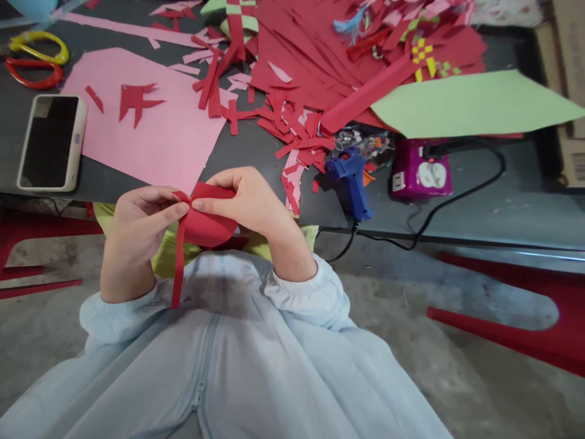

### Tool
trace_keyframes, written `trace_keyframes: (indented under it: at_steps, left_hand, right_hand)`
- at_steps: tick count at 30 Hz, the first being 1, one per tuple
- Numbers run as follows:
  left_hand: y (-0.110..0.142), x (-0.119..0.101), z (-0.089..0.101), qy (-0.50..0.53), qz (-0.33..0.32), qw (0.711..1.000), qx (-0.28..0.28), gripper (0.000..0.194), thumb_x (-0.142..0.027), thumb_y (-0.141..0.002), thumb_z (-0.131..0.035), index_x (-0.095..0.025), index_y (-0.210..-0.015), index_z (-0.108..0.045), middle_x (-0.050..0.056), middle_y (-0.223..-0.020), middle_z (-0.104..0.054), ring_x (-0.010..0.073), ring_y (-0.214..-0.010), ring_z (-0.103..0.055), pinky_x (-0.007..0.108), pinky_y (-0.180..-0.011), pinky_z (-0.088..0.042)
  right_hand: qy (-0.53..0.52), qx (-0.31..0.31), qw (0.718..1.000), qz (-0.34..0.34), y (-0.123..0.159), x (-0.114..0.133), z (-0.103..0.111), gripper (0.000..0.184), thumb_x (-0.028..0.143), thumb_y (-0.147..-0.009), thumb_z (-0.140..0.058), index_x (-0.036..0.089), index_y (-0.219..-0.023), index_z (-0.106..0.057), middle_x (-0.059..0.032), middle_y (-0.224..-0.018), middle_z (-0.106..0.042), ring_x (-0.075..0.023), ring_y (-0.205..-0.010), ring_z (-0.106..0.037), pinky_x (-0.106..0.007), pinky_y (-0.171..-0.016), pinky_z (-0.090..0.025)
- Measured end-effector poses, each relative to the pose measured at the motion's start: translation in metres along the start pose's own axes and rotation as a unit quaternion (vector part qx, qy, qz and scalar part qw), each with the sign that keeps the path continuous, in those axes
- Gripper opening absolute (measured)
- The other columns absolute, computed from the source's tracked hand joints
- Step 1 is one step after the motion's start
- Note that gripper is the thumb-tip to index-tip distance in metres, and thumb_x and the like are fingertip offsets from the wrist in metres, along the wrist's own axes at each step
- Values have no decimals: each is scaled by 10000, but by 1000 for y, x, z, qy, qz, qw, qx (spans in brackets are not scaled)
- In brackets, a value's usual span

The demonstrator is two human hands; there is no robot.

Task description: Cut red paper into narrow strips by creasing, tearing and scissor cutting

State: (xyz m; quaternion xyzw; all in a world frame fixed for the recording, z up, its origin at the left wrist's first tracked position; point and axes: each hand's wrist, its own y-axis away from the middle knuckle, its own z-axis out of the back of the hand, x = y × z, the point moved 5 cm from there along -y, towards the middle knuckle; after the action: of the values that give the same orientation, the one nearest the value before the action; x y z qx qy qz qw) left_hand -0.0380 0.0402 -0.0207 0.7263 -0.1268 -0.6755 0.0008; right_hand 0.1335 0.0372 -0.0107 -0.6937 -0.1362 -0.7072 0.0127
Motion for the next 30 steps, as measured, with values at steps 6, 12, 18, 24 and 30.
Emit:
trace_keyframes:
  at_steps: [6,12,18,24,30]
  left_hand:
    - [1,-6,-2,-26,-26,999,16,121,-239,-690,-850,-187,-755,-762,-4,-707,-720,91,-629,-643,192,-586,-532]
    - [1,-3,-6,14,-86,995,-43,79,-215,-721,-824,-193,-747,-752,-16,-735,-713,79,-650,-629,180,-613,-521]
    - [1,0,-11,79,-86,991,-63,138,-261,-706,-854,-193,-751,-744,-9,-765,-710,76,-687,-623,180,-660,-520]
    - [-2,-6,-5,115,-93,985,-88,250,-331,-647,-910,-184,-717,-719,-17,-702,-673,68,-654,-606,181,-644,-509]
    - [-3,-9,9,112,-105,980,-130,265,-330,-663,-902,-202,-736,-682,-23,-730,-684,88,-646,-631,214,-618,-536]
  right_hand:
    - [49,-16,999,8,-1,3,0,140,279,-671,-794,162,-662,-717,21,-621,-630,-99,-588,-511,-230,-522,-392]
    - [-33,-31,999,2,-1,-4,-1,224,380,-669,-822,183,-705,-721,16,-653,-665,-117,-592,-563,-237,-516,-440]
    - [-86,-40,995,11,-4,-4,-3,312,430,-597,-869,177,-702,-722,15,-676,-675,-117,-611,-577,-242,-545,-472]
    - [-102,-67,992,15,-6,-5,1,324,454,-582,-869,183,-675,-718,12,-668,-680,-130,-620,-590,-257,-553,-488]
    - [-86,-99,990,43,-9,-9,10,236,400,-679,-826,193,-730,-725,13,-712,-693,-131,-645,-606,-266,-594,-504]
